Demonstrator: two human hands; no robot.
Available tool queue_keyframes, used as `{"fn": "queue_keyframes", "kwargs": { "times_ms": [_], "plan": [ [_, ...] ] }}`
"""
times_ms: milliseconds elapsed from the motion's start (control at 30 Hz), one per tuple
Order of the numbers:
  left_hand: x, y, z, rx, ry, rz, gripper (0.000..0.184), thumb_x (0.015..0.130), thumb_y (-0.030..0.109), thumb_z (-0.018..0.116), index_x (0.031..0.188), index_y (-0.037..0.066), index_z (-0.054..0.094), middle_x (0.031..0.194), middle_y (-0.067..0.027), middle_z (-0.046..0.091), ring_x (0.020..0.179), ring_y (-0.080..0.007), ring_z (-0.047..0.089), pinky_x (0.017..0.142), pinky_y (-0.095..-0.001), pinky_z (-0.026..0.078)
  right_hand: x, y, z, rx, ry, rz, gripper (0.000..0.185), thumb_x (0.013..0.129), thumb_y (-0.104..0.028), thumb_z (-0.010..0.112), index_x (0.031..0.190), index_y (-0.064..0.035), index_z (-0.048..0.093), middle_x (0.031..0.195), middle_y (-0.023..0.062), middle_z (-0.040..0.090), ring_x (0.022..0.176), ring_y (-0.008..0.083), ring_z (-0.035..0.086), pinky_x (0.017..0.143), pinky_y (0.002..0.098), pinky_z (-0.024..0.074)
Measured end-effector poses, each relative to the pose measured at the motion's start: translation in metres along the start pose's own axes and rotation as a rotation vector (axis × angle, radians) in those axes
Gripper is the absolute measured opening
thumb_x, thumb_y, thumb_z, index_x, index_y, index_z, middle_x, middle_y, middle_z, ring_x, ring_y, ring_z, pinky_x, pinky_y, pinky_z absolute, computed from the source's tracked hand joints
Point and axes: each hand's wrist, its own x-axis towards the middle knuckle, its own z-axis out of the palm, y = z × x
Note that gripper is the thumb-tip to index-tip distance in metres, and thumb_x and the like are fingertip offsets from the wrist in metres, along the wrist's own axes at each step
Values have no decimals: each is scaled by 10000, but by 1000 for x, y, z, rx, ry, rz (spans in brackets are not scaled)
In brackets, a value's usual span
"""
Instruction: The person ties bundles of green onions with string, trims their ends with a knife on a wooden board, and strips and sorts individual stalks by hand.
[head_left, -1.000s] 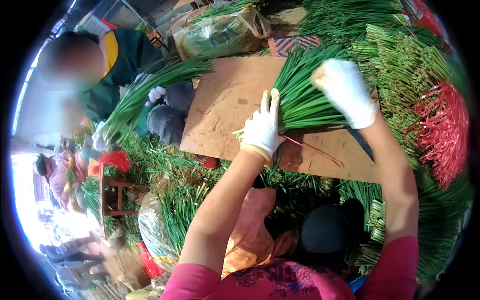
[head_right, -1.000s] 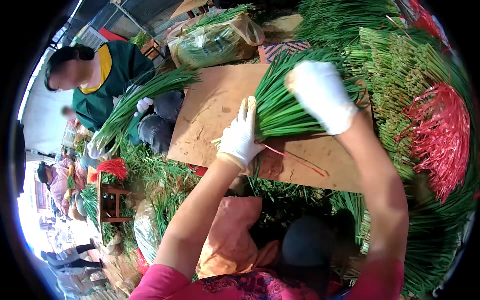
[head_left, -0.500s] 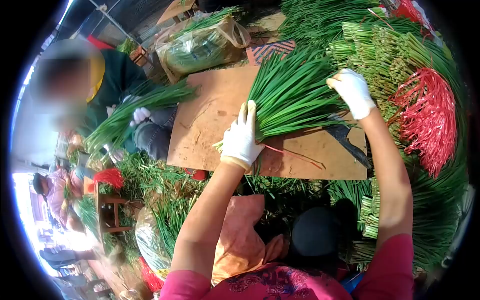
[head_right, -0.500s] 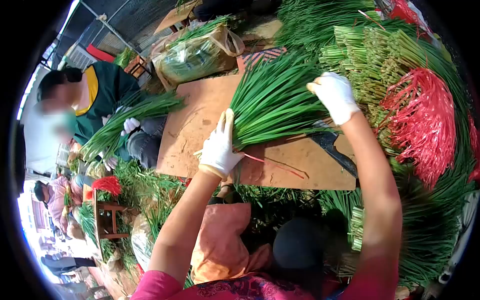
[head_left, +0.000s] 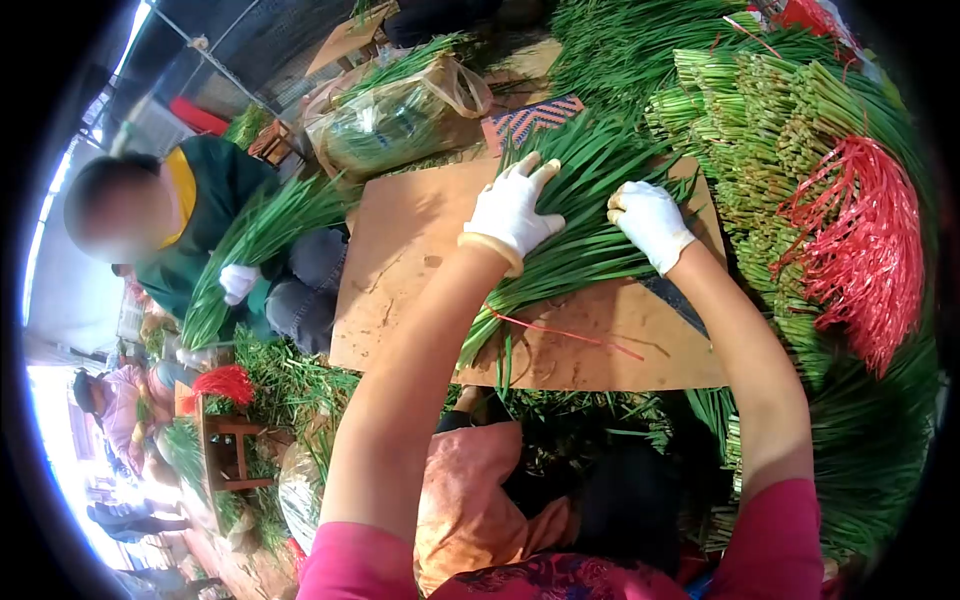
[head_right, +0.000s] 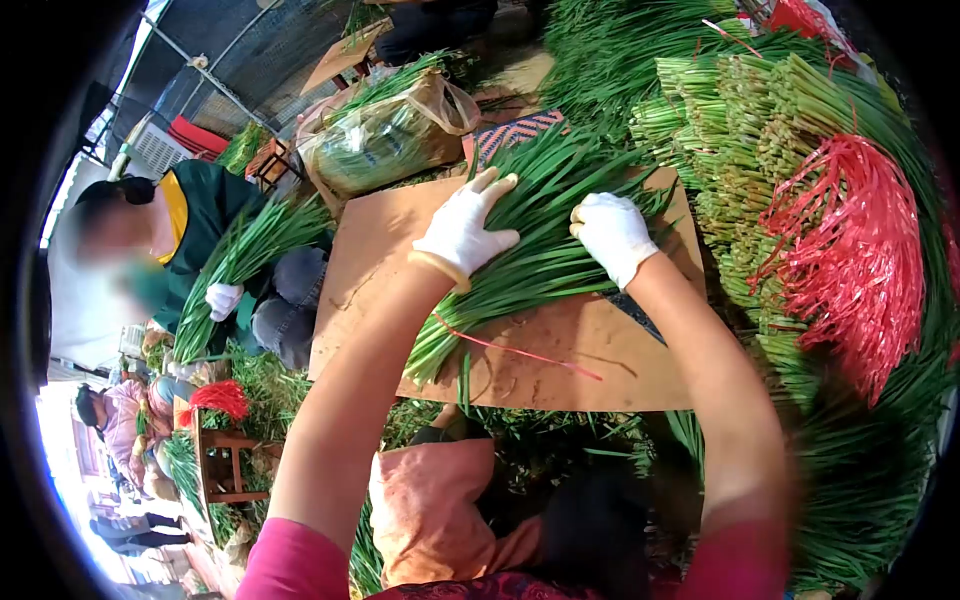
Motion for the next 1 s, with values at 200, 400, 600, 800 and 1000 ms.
{"fn": "queue_keyframes", "kwargs": {
  "times_ms": [200,400,600,800,1000],
  "plan": [
    [15,-35,36,-169,289,48,289,694,-80,571,863,145,633,1213,-100,540,1147,-308,493,967,-351,421,-15,2,3,130,-56,21,128,771,-175,579,805,-69,643,833,89,624,806,268,603,729,365,480],
    [11,-26,38,250,237,90,221,722,139,611,880,253,715,1283,-119,504,1237,-357,404,1016,-392,369,-20,1,4,222,-63,103,150,786,-213,578,814,-80,640,834,100,618,789,293,603,715,395,482],
    [0,6,36,292,-64,-165,751,656,434,746,1317,229,452,1474,-167,206,1375,-339,157,1022,-594,275,-4,17,-51,54,433,-79,104,782,-174,620,814,-84,659,824,69,631,755,263,603,666,350,493],
    [-1,19,32,274,-96,-225,938,596,459,784,1371,143,361,1491,-174,146,1386,-317,129,1037,-591,259,52,27,-59,-169,368,17,271,801,-356,589,739,-115,696,764,40,624,767,232,601,654,380,457],
    [-1,23,33,307,-100,-231,995,586,470,781,1389,104,320,1493,-174,137,1390,-313,116,1043,-586,253,89,6,-27,-248,-570,395,566,736,-606,532,1004,-135,695,1054,133,652,1002,290,608,843,377,461]
  ]
}}
